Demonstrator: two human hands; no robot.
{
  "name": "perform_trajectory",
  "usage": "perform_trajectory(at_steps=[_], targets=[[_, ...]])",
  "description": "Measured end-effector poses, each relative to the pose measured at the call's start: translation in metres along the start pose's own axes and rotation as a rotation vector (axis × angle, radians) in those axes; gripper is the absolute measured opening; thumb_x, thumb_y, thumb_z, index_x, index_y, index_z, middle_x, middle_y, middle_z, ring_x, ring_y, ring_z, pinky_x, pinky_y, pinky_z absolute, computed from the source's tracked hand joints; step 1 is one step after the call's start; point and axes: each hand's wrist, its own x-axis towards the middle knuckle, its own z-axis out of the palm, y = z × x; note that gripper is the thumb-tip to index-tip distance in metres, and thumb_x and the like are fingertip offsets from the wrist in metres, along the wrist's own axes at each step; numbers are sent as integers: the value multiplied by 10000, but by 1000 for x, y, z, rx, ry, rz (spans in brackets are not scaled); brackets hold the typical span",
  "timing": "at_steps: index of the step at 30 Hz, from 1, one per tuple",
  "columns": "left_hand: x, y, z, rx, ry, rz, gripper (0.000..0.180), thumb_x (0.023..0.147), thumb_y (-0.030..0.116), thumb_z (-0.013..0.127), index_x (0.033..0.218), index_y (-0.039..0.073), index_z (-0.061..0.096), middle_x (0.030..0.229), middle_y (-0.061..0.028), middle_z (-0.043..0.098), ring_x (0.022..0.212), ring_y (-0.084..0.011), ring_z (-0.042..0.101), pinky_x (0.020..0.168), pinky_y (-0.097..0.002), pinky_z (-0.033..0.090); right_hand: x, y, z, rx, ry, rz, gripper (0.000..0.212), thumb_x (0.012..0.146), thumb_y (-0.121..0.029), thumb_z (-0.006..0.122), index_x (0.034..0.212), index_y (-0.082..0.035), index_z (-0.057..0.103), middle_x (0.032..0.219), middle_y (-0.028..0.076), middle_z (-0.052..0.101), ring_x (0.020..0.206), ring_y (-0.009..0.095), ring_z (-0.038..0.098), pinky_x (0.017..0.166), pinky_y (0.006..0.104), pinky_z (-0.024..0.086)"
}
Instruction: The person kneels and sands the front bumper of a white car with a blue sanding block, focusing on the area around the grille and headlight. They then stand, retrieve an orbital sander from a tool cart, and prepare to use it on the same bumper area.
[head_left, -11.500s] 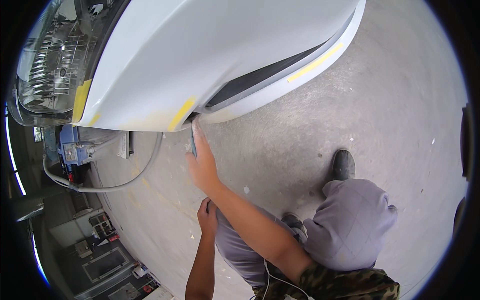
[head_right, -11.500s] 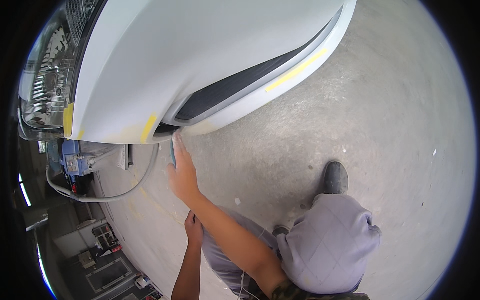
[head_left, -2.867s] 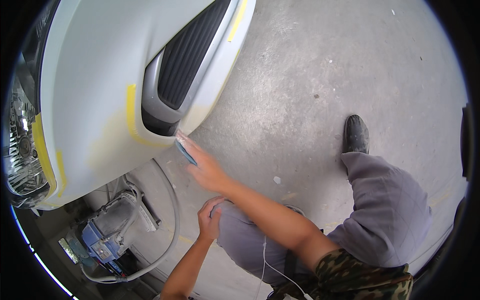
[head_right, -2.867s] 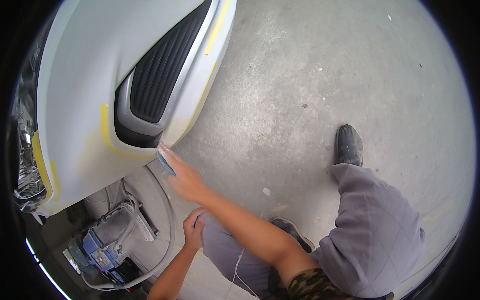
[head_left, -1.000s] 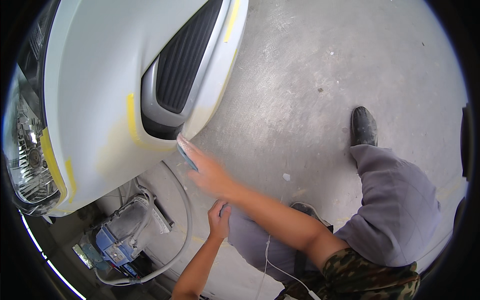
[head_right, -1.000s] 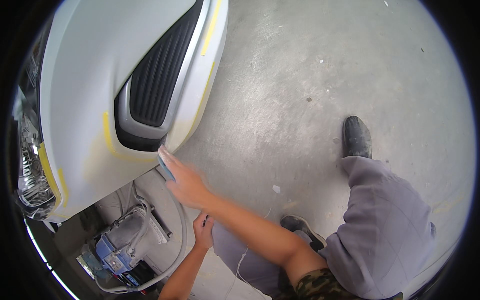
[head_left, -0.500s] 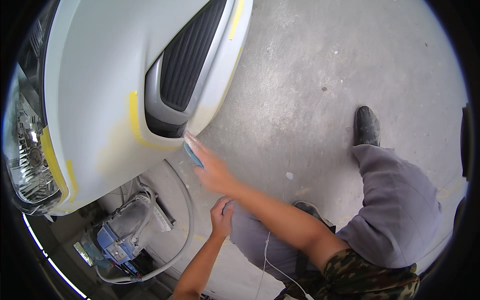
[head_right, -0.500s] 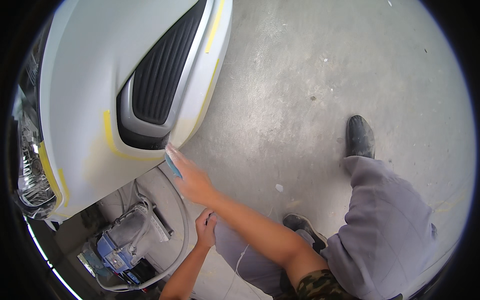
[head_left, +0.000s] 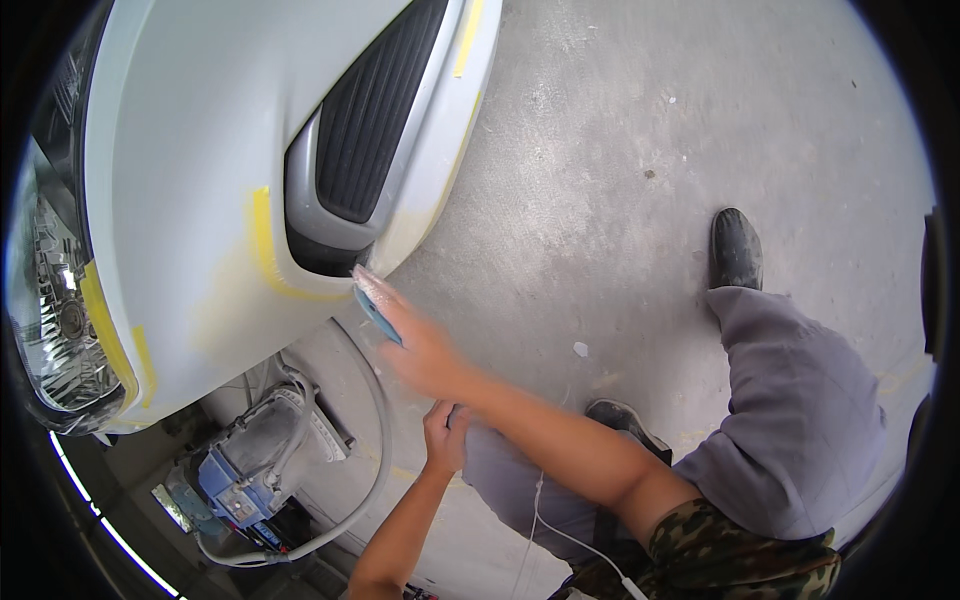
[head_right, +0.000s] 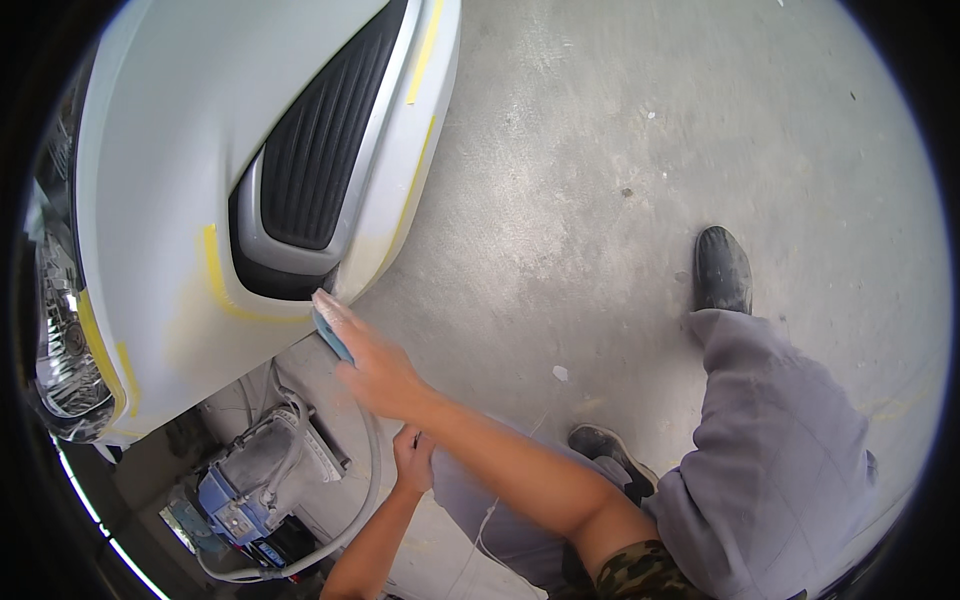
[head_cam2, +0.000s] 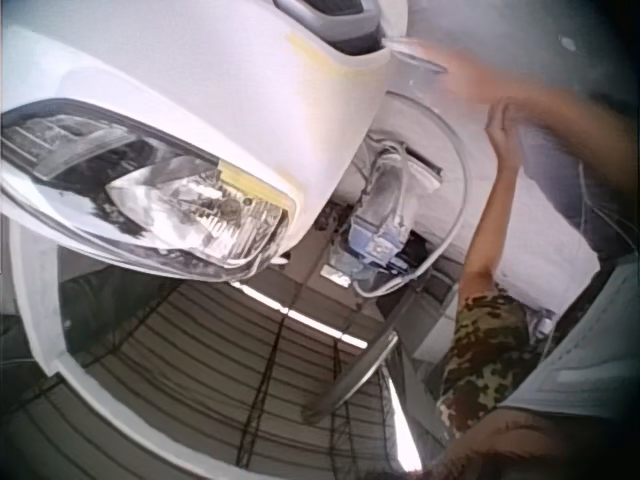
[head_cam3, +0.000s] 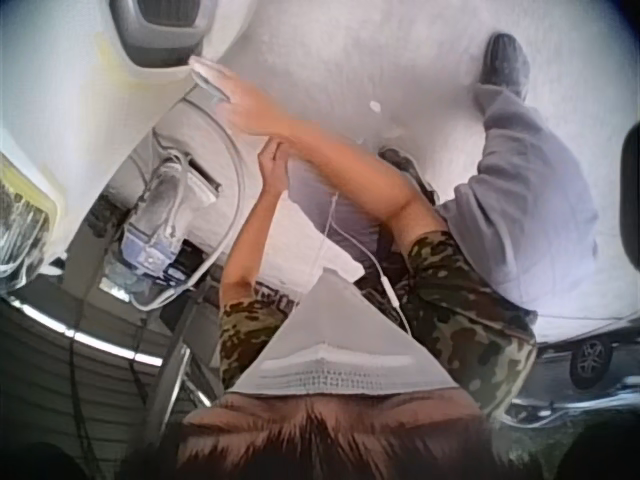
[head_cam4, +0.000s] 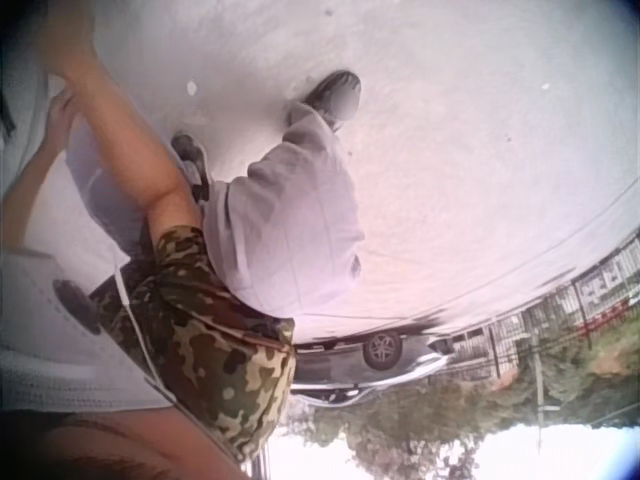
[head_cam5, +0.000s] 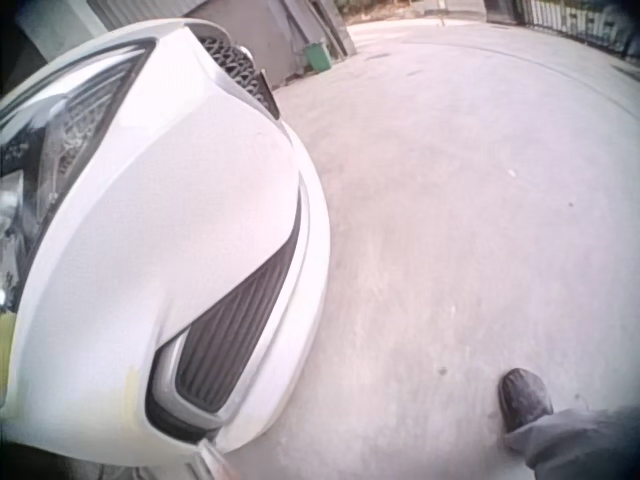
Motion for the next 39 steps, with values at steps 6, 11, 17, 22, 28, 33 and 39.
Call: perform_trajectory(at_steps=[6,11,17,22,28,33,39], targets=[[3,-1,3,-136,1,17,327,1030,257,662,1148,-46,702,1126,-178,735,1036,-260,685,931,-381,518,0,-7,-3,23,6,-100,904,837,59,499,1694,-112,267,1748,123,301,1573,357,354,1269,426,336],[3,3,2,10,-5,27,319,1025,249,675,1166,-33,716,1154,-175,742,1065,-270,691,953,-389,517,1,-11,-6,32,-25,26,904,833,54,514,1692,-110,283,1745,123,310,1570,355,363,1263,415,337],[2,1,2,-55,14,36,290,1022,235,673,1142,-22,729,1132,-157,752,1054,-277,698,974,-394,514,2,-11,-6,-4,-42,77,905,837,34,557,1690,-98,286,1745,112,316,1577,343,363,1269,390,319],[2,-4,-2,-14,-29,-10,278,1001,178,643,1159,-35,725,1183,-174,750,1113,-297,700,1001,-407,510,4,-9,-8,30,-25,-85,909,816,42,547,1680,-80,293,1741,146,311,1574,365,355,1269,411,317],[7,9,0,-10,-29,100,323,983,150,621,1222,-44,721,1266,-197,742,1211,-316,685,1091,-407,481,14,9,-28,15,-194,-68,867,825,21,532,1662,-57,321,1729,183,321,1591,334,337,1286,407,293],[9,19,3,-49,-38,87,327,965,111,610,1230,-46,719,1281,-201,739,1231,-323,681,1116,-408,471,19,23,-46,171,-303,-1,852,834,10,537,1659,-62,338,1704,198,364,1582,348,346,1292,402,284],[7,22,2,1,-36,100,321,960,91,610,1230,-45,717,1293,-201,736,1237,-328,678,1121,-412,470,27,25,-53,-23,-344,-9,888,852,-13,615,1683,-98,315,1707,166,376,1541,328,410,1269,389,308]])
